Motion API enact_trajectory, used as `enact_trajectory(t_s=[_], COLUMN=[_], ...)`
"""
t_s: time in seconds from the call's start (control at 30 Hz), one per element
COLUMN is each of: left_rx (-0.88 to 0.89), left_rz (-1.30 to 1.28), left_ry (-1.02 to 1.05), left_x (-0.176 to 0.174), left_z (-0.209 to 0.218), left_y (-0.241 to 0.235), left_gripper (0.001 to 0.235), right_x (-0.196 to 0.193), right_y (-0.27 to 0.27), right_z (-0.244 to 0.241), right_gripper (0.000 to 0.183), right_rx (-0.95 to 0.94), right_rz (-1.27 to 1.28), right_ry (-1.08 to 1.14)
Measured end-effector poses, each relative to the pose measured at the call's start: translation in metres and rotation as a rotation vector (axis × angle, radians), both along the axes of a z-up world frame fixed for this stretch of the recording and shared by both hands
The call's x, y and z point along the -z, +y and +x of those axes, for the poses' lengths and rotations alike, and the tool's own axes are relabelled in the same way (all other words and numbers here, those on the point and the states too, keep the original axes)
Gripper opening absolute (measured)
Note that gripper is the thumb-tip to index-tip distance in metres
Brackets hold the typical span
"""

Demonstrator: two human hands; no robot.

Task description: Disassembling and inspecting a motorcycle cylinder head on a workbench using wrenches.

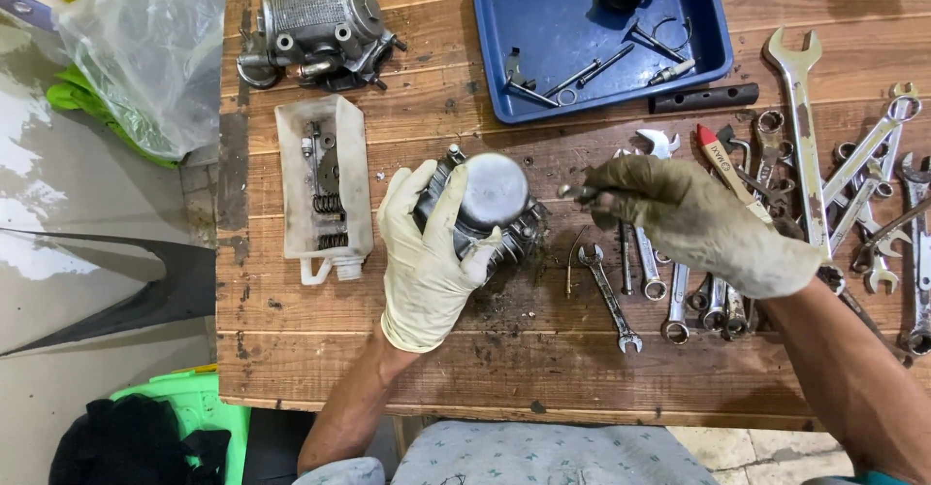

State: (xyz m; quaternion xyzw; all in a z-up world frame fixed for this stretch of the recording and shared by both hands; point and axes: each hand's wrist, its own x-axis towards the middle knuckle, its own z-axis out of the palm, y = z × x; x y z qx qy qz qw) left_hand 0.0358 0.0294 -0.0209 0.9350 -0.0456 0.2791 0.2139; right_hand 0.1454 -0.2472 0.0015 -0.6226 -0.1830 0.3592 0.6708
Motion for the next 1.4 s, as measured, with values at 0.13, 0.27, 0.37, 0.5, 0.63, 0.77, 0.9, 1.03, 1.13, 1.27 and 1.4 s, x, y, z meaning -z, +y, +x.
enact_trajectory(t_s=[0.13, 0.27, 0.37, 0.5, 0.63, 0.77, 0.9, 1.03, 1.13, 1.27, 1.4], left_rx=[-0.008, 0.083, 0.208, 0.283, 0.34, 0.316, 0.336, 0.332, 0.348, 0.35, 0.279], left_rz=[0.005, 0.043, 0.046, 0.021, 0.038, 0.098, 0.051, 0.054, 0.1, 0.199, 0.195], left_ry=[0.031, -0.047, 0.029, 0.126, 0.082, 0.13, 0.173, 0.204, 0.204, 0.121, -0.036], left_x=[-0.001, -0.021, -0.025, -0.023, -0.016, -0.006, -0.009, -0.014, -0.017, -0.022, -0.022], left_z=[-0.004, -0.004, -0.005, -0.006, -0.004, -0.008, -0.007, -0.009, -0.007, -0.005, -0.001], left_y=[-0.004, -0.003, 0.001, 0.005, 0.006, 0.008, 0.008, 0.007, 0.01, 0.007, -0.003], left_gripper=[0.054, 0.026, 0.028, 0.032, 0.027, 0.034, 0.062, 0.065, 0.051, 0.067, 0.051], right_x=[-0.02, 0.004, -0.002, -0.021, -0.016, -0.036, -0.03, -0.025, -0.025, -0.001, 0.012], right_y=[0.012, 0.003, 0.013, 0.022, 0.024, 0.039, 0.046, 0.047, 0.046, 0.034, 0.024], right_z=[-0.006, -0.004, -0.003, -0.001, 0.009, 0.017, 0.027, 0.032, 0.025, 0.016, 0.011], right_gripper=[0.037, 0.038, 0.043, 0.028, 0.011, 0.03, 0.036, 0.019, 0.024, 0.022, 0.018], right_rx=[0.056, -0.22, -0.255, -0.248, -0.354, -0.366, -0.403, -0.448, -0.466, -0.38, -0.377], right_rz=[-0.487, -0.613, -0.562, -0.494, -0.501, -0.406, -0.558, -0.602, -0.667, -0.65, -0.673], right_ry=[0.111, -0.296, -0.311, -0.57, -0.543, -0.687, -0.735, -0.742, -0.707, -0.744, -0.7])
